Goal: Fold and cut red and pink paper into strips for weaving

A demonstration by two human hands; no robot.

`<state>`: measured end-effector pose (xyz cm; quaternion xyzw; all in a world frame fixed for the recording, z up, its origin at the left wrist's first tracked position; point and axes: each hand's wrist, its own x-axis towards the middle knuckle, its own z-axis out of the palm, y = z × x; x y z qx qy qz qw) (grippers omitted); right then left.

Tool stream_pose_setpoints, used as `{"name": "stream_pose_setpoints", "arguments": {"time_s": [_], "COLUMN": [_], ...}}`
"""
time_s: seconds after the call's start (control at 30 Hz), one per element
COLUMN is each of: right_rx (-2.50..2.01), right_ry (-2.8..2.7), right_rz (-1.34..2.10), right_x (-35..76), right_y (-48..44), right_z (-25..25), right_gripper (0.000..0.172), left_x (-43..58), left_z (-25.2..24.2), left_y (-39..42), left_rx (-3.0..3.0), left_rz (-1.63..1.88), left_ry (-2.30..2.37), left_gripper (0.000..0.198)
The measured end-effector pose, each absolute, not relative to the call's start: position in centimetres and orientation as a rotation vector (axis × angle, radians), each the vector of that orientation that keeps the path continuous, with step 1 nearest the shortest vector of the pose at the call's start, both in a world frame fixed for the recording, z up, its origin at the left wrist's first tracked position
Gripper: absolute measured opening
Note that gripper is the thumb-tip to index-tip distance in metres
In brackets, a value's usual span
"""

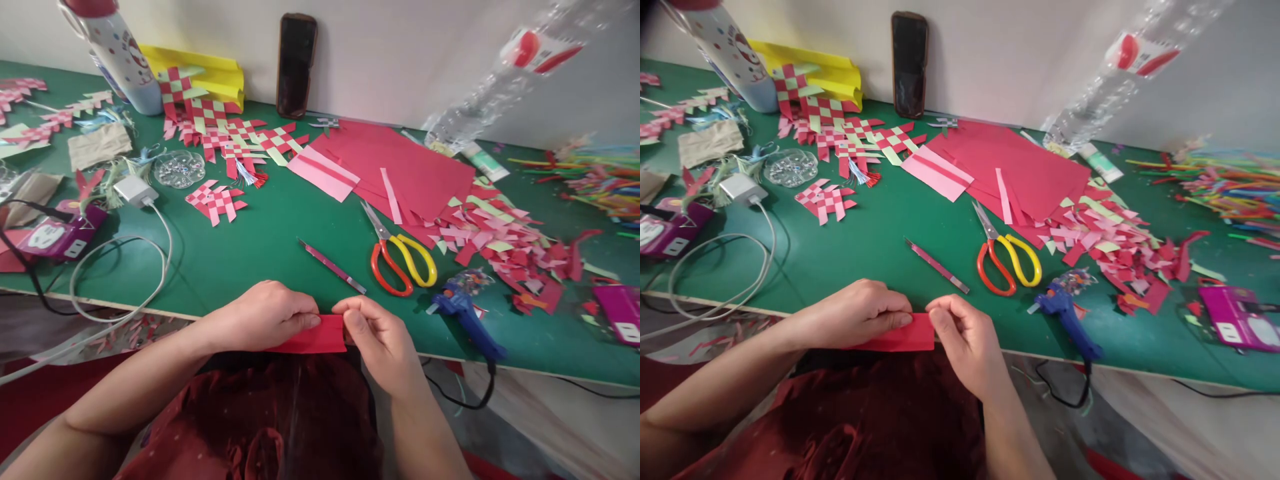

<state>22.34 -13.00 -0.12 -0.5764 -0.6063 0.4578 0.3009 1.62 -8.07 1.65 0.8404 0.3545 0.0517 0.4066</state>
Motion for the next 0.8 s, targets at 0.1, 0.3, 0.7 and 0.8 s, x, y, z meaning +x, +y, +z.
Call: {"name": "stream_pose_setpoints", "arguments": {"time_s": [0.1,0.3,0.7,0.8], "right_rx": [-1.525,-1.600,-1.728,-1.731], "right_ry": [-1.675,-1.659,-1.518,-1.513], "right_rz": [1.224,1.078,1.030,1.038], "right_x": [22.1,22.7,24.5,24.6], "right_y": [-13.0,-13.0,-13.0,-13.0], "right_z": [-0.1,0.0,0.1,-0.1], "right_gripper": [0.022,0.026,0.035,0.036], "left_x": [1.8,0.3,-3.6,-3.4], "left_z": [1.5,1.4,2.0,1.8], "left_y": [-8.1,-7.7,-7.7,-7.8], "left_rx": [2.133,2.110,1.698,1.583], "left_rz": [0.129,0.126,0.270,0.309], "left_ry": [0.894,0.936,1.182,1.205], "left_gripper": [0.029,0.029,0.028,0.024]}}
